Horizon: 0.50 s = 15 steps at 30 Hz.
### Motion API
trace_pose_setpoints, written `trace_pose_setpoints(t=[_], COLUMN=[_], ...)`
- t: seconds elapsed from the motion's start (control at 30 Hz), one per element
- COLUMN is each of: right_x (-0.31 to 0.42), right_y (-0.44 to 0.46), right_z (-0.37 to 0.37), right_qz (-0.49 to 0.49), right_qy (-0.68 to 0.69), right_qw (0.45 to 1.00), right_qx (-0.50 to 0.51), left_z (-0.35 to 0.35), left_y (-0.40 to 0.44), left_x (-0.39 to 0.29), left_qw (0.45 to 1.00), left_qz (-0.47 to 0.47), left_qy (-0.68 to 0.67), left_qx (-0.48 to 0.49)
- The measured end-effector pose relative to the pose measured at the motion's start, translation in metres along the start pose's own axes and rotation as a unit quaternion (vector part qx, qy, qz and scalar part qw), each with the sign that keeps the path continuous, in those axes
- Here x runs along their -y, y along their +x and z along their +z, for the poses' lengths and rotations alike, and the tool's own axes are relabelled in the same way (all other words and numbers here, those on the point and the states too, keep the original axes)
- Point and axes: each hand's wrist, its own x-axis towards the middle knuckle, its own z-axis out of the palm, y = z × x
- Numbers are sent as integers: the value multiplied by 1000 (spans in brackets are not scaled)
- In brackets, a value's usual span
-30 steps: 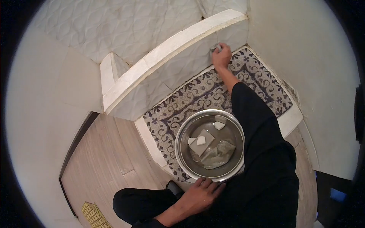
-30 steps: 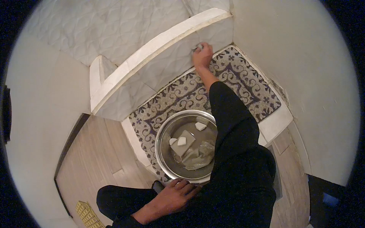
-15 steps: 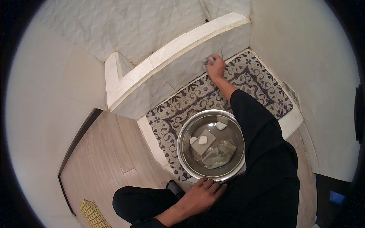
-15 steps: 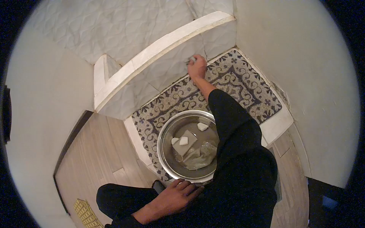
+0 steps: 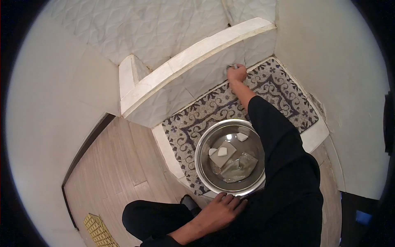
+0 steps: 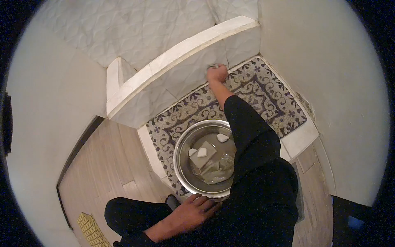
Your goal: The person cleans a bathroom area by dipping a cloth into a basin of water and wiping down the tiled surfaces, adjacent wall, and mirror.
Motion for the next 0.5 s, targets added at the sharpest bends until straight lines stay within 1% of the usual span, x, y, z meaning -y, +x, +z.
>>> trace_pose_setpoints(t=[0.07, 0.1, 0.2, 0.23, 0.33, 0.43, 0.5], right_x=[-1, -6, -26, -11, -5, 0, -7], right_y=[11, 10, -3, -19, -16, 8, 14], right_z=[-2, 0, 14, 5, 11, 11, 11], right_qz=[37, 10, -144, -146, -75, -5, -51], right_qy=[6, -12, -13, -12, 10, -1, 11], right_qw=[999, 1000, 988, 988, 997, 997, 996], right_qx=[-2, -6, 50, 56, 1, -83, -74], left_z=[1, 1, 4, 4, 1, -2, -3], left_y=[-2, -3, -4, -3, -1, 0, -3], left_x=[-1, -1, 2, 3, 1, -2, 0], left_qw=[1000, 1000, 1000, 1000, 1000, 1000, 1000], left_qz=[1, -1, -2, -4, -9, -3, 0], left_qy=[-9, -8, -9, -10, -4, 8, 6], left_qx=[2, 1, -3, -5, -5, -3, -2])
